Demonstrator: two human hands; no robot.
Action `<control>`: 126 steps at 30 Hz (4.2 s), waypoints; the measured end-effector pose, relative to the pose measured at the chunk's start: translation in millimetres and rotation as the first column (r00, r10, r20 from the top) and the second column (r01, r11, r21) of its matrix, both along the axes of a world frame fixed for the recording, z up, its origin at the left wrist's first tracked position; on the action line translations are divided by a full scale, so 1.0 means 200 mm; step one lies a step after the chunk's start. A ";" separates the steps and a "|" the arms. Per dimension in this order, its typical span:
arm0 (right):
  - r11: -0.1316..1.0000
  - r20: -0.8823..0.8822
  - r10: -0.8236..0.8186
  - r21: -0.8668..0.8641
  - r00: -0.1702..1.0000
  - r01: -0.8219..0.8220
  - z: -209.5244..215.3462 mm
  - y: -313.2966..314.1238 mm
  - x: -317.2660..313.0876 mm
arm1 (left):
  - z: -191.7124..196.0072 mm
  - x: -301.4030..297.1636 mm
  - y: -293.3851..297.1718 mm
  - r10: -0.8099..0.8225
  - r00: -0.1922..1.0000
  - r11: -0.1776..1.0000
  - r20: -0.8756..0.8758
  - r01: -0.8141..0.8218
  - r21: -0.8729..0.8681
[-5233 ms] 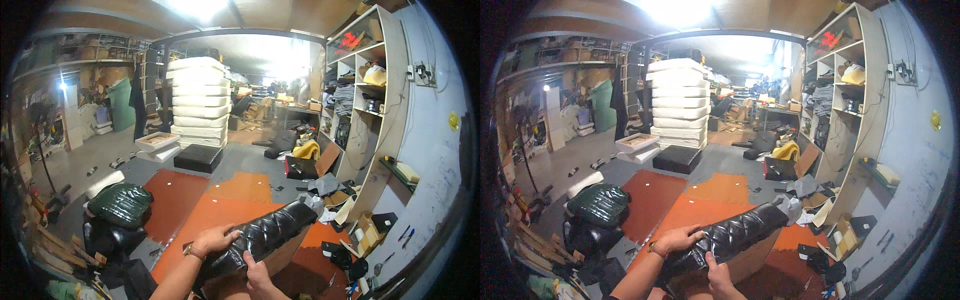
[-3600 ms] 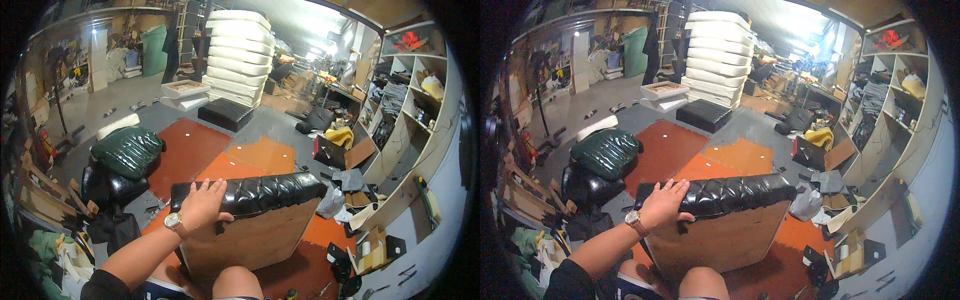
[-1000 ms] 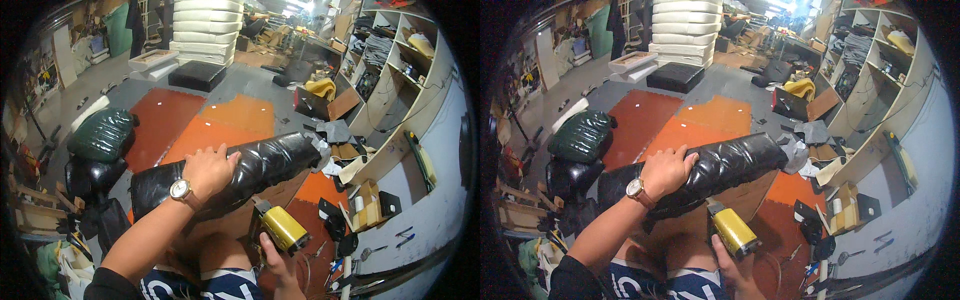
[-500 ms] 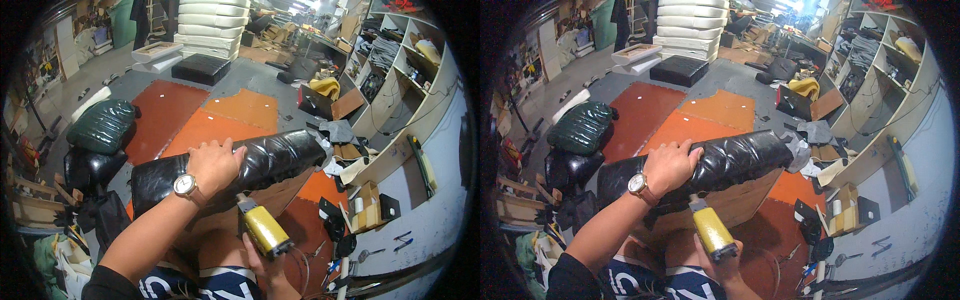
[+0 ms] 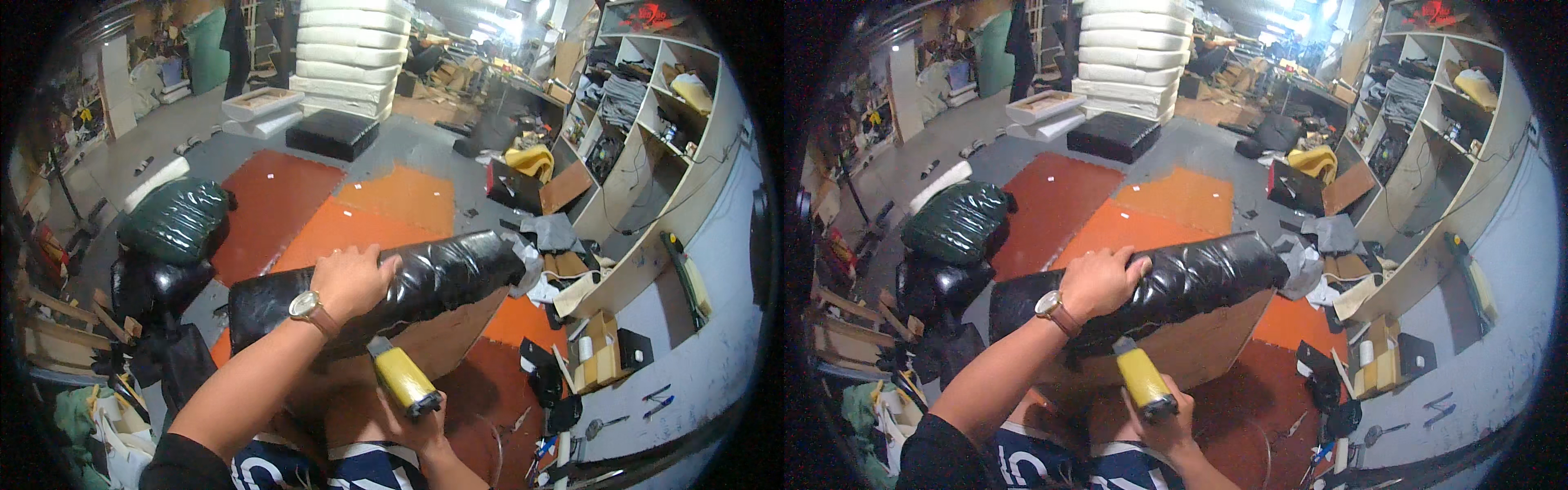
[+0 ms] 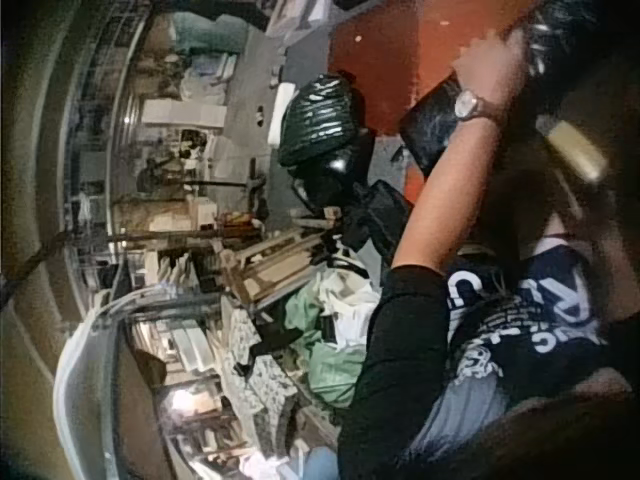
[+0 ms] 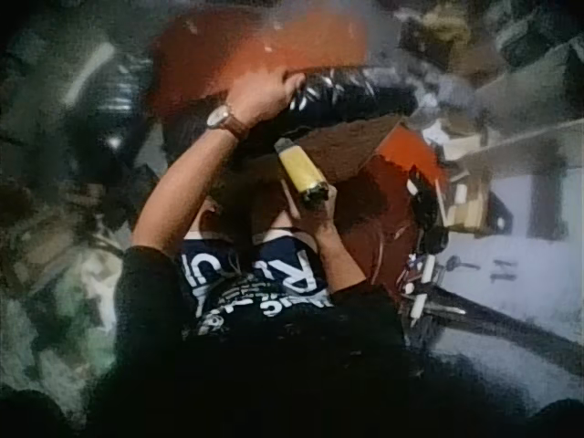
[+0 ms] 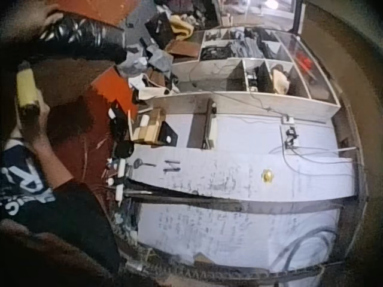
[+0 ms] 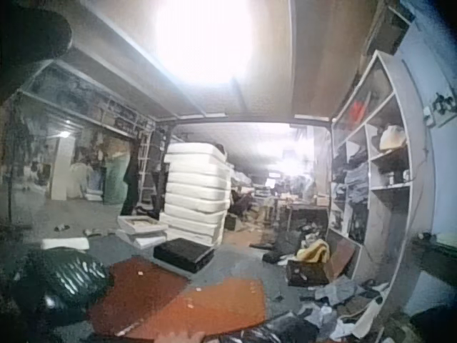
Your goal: The person is reupholstering a rectangular furniture piece by wrapping and securing black vinyl over a foam-covered board. They repeatedly smooth the vinyl, fold edges, and use a staple gun to fasten the material to the underside of the board.
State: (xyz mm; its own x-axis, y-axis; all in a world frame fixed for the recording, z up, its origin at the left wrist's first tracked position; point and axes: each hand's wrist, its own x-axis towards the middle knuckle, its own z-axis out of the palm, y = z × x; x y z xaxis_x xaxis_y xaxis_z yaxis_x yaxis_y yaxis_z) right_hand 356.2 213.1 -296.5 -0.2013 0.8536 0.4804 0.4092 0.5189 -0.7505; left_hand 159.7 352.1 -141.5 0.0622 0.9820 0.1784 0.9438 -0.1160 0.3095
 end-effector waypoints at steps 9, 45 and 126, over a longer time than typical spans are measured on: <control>0.700 0.375 -0.264 -0.559 0.889 0.444 -0.49 -0.09 0.67 | -0.11 -0.77 -0.27 0.133 0.982 0.977 0.132 -0.108 -0.186; 0.787 -0.937 -0.198 -0.328 0.289 -0.523 0.14 -0.02 -0.93 | -0.03 -0.49 -0.53 0.059 0.990 0.989 -0.126 -0.076 -0.130; 0.922 -0.229 0.019 -0.372 0.973 -0.105 0.37 -0.12 -0.45 | -0.26 -0.87 -0.57 -0.201 0.972 0.974 0.122 0.184 0.133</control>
